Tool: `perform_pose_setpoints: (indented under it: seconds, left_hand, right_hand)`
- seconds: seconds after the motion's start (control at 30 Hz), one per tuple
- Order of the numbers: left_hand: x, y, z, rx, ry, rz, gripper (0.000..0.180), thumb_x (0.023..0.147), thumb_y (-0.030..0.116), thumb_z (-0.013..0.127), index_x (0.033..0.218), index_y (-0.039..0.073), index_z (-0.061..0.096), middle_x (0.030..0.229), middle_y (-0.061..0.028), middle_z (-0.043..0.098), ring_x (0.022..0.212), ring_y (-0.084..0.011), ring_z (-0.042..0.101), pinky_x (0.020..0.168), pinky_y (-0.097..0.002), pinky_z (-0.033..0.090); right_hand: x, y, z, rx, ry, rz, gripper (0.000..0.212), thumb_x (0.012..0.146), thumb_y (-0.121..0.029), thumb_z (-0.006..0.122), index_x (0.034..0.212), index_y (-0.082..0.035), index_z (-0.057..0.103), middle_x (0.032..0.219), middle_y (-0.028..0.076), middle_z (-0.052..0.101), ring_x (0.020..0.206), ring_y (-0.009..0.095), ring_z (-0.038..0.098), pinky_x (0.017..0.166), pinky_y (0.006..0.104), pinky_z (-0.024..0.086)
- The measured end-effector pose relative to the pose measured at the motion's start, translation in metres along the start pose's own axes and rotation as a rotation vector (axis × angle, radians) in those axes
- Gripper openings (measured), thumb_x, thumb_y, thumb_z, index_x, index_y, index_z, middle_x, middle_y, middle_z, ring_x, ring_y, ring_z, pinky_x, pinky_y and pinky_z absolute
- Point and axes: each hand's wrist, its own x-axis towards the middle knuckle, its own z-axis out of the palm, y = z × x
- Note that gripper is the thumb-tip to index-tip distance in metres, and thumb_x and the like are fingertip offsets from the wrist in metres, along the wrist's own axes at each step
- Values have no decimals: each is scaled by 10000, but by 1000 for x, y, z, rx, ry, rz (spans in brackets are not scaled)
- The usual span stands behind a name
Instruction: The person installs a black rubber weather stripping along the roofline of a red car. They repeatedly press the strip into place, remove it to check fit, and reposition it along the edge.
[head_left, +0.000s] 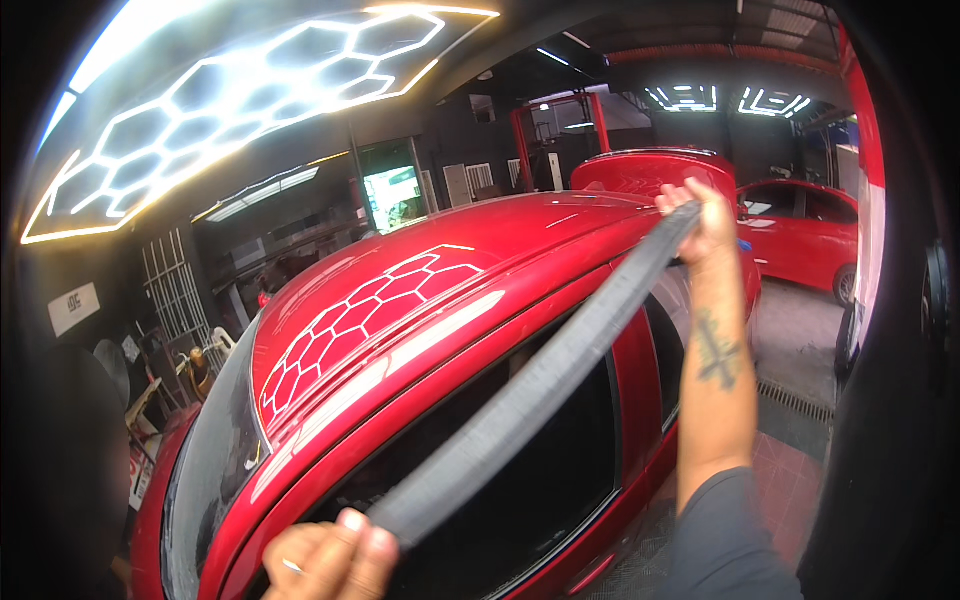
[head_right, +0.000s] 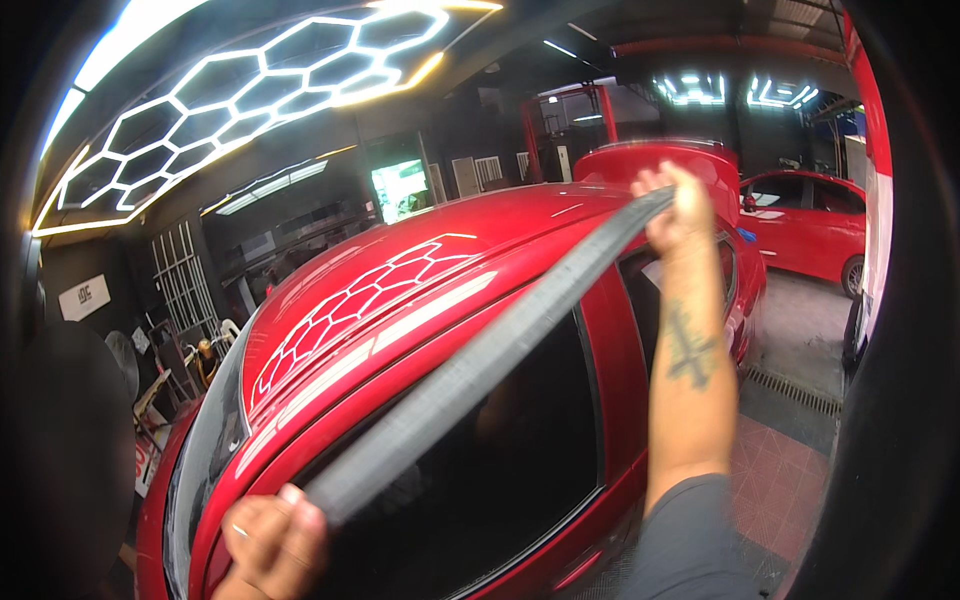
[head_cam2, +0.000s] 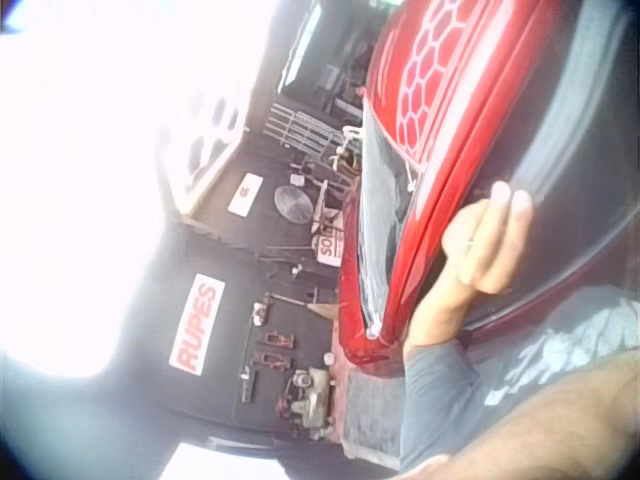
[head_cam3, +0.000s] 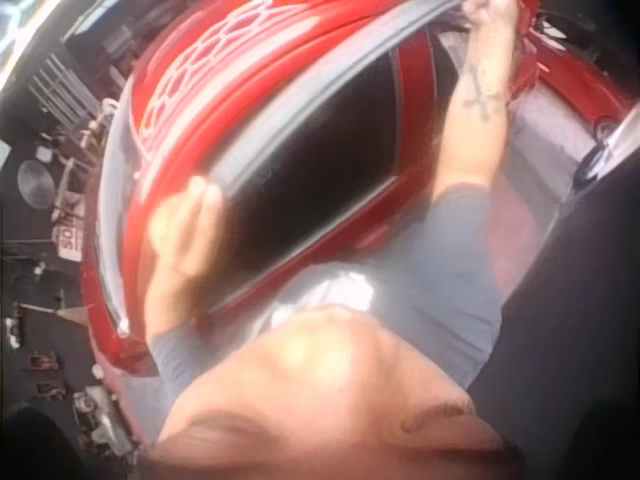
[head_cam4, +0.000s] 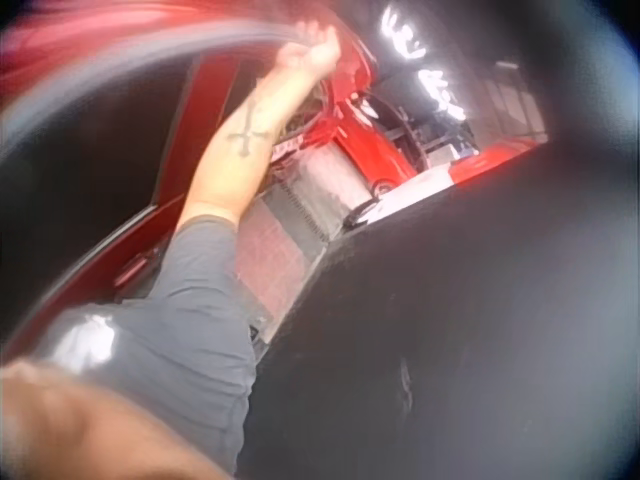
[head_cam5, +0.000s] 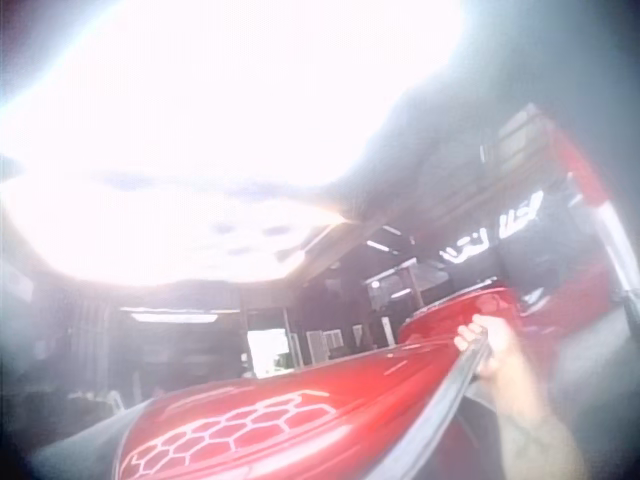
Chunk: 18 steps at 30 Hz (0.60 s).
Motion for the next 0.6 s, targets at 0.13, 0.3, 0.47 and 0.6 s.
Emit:
perform_pose_setpoints:
  seconds: [0.13,0.3,0.47,0.6]
  left_hand:
    - [-33,45,52,-383,116,110,429,844,27,822,1268,16,765,1221,-224,755,970,-329,761,813,-453,604]
    - [-73,132,156,-932,134,207,434,869,72,843,1293,38,759,1148,-208,769,895,-351,763,718,-429,619]
    - [-37,167,180,-1145,66,168,436,910,135,848,1328,62,747,1137,-188,777,864,-373,762,689,-422,624]
    - [26,176,190,-1287,158,35,433,898,156,864,1313,81,767,1127,-137,760,914,-316,742,776,-395,603]
  right_hand:
    - [-8,-100,-39,-91,-25,-94,717,1050,-259,743,1601,-5,360,1527,206,564,1323,365,636,1064,567,604]
    - [-22,-221,-105,-292,-147,-41,303,1114,-209,665,1285,38,620,1263,156,745,1023,200,758,853,329,689]
    - [-68,-258,-89,-653,-94,-106,281,1121,-171,636,1347,-13,581,1299,122,735,948,127,736,783,290,685]
    - [-154,-263,-22,-860,-75,-203,346,1123,-149,610,1442,-33,547,1281,111,728,937,115,745,713,284,686]
